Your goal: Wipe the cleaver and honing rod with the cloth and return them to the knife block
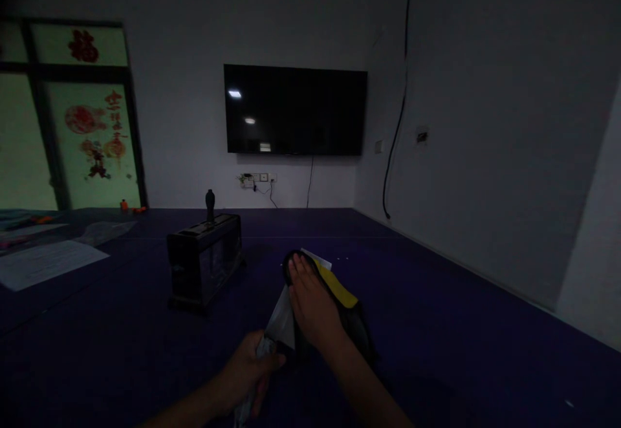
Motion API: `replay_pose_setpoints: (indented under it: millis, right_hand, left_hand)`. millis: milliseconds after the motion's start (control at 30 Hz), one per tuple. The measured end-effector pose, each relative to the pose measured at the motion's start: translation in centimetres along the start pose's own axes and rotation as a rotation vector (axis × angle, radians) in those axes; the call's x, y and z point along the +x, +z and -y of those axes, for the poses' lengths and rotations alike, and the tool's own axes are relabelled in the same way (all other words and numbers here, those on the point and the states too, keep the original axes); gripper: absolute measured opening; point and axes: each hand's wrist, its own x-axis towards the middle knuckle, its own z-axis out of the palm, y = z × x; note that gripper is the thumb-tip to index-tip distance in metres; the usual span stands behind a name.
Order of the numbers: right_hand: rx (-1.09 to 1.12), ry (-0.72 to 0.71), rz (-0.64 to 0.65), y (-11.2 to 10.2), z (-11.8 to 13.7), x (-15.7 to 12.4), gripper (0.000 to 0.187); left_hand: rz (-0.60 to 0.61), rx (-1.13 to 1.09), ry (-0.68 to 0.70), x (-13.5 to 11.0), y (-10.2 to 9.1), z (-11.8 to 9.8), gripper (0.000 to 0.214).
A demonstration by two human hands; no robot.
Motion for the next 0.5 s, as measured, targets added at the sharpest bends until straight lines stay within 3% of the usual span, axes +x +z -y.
replay_pose_setpoints:
  millis: [500]
  right_hand:
    - [-0.079,0.181,-0.051,0.03,-0.84,-0.13,0.054]
  left_hand:
    - [0.018,-0.012,0.021,0.08,-0.13,0.36,0.048]
